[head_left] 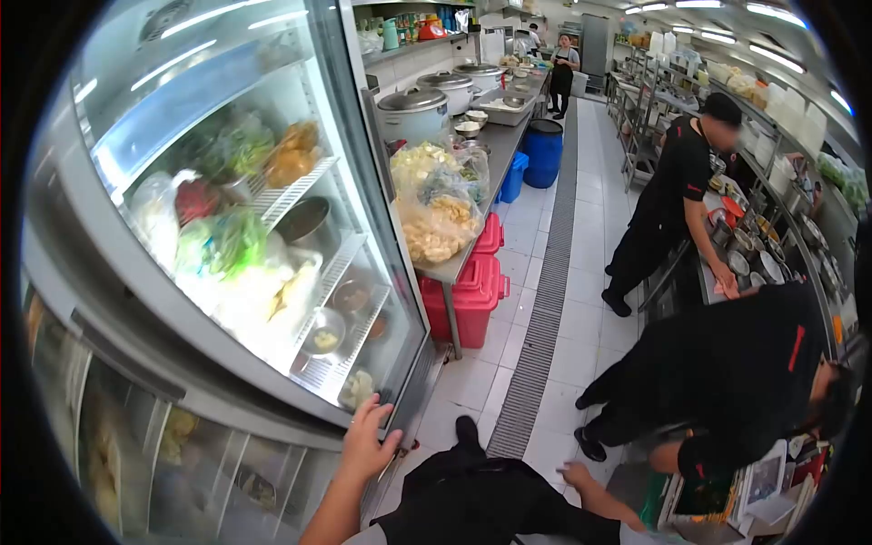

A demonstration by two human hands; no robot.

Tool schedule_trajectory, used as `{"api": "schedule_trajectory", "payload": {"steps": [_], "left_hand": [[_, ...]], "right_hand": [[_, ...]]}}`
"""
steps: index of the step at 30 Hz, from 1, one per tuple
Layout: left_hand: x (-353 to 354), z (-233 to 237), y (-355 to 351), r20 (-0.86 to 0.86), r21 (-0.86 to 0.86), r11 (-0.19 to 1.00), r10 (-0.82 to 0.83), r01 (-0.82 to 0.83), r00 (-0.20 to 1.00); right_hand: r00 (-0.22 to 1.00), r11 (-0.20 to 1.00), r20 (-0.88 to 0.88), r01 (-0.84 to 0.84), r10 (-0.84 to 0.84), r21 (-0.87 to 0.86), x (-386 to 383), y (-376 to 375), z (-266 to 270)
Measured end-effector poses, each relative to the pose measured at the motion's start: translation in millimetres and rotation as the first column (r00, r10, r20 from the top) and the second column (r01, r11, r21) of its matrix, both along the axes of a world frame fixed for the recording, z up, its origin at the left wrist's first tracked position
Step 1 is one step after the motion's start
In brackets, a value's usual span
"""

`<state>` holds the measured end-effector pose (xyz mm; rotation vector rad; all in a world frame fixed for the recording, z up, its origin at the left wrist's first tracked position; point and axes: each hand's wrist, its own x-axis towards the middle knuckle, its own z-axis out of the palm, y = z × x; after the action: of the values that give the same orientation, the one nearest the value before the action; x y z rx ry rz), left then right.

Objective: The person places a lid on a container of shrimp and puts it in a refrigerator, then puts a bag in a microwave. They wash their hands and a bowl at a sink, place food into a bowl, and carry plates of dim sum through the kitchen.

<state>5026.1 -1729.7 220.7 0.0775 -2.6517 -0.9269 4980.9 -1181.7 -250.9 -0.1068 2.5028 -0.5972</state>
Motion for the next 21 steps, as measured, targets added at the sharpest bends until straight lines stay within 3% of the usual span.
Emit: {"api": "schedule_trajectory", "payload": {"steps": [1, 3, 5, 7, 9, 11, 13, 15, 16, 17, 19, 21], "left_hand": [[-25, 1, -10, -0.013, -0.022, 0.999, 0.032, -0.032, 0.999], [-77, 2, -32, -0.033, -0.028, 0.996, 0.083, -0.084, 0.996], [-148, 18, -49, -0.081, -0.011, 0.987, 0.157, -0.159, 0.984], [-222, 46, -60, -0.202, 0.013, 0.995, 0.096, -0.096, 0.975], [-291, 81, -64, -0.307, -0.067, 0.996, 0.037, -0.060, 0.951], [-353, 121, -58, -0.419, -0.094, 0.990, 0.053, -0.101, 0.907], [-399, 162, -48, -0.502, -0.074, 0.977, 0.138, -0.201, 0.854], [-436, 174, -49, -0.590, -0.064, 0.939, 0.238, -0.338, 0.771], [-453, 174, -54, -0.627, 0.047, 0.942, 0.287, -0.332, 0.724], [-468, 172, -59, -0.658, 0.155, 0.935, 0.340, -0.320, 0.672], [-482, 176, -62, -0.699, 0.071, 0.882, 0.377, -0.466, 0.608], [-493, 173, -57, -0.679, 0.183, 0.815, 0.509, -0.550, 0.529]], "right_hand": [[0.976, 0.977, -0.086, 0.189, -0.198, -0.095, -50, -41, 78], [0.898, 0.824, 0.201, 0.440, -0.393, -0.357, -147, -83, 127], [0.923, 0.831, 0.159, 0.385, -0.351, -0.402, -222, -105, 174], [0.946, 0.840, 0.121, 0.322, -0.300, -0.437, -273, -113, 209], [0.928, 0.821, 0.223, 0.368, -0.298, -0.435, -322, -114, 230], [0.923, 0.797, 0.213, 0.383, -0.319, -0.467, -354, -93, 212], [0.853, 0.708, 0.296, 0.521, -0.429, -0.476, -386, -85, 198], [0.775, 0.656, 0.414, 0.628, -0.477, -0.419, -413, -79, 219], [0.812, 0.708, 0.332, 0.582, -0.481, -0.399, -432, -71, 208], [0.780, 0.662, 0.380, 0.624, -0.497, -0.415, -449, -72, 230], [0.647, 0.565, 0.588, 0.745, -0.486, -0.354, -490, -18, 136], [0.658, 0.661, 0.578, 0.707, -0.483, -0.253, -555, -10, 127]]}}
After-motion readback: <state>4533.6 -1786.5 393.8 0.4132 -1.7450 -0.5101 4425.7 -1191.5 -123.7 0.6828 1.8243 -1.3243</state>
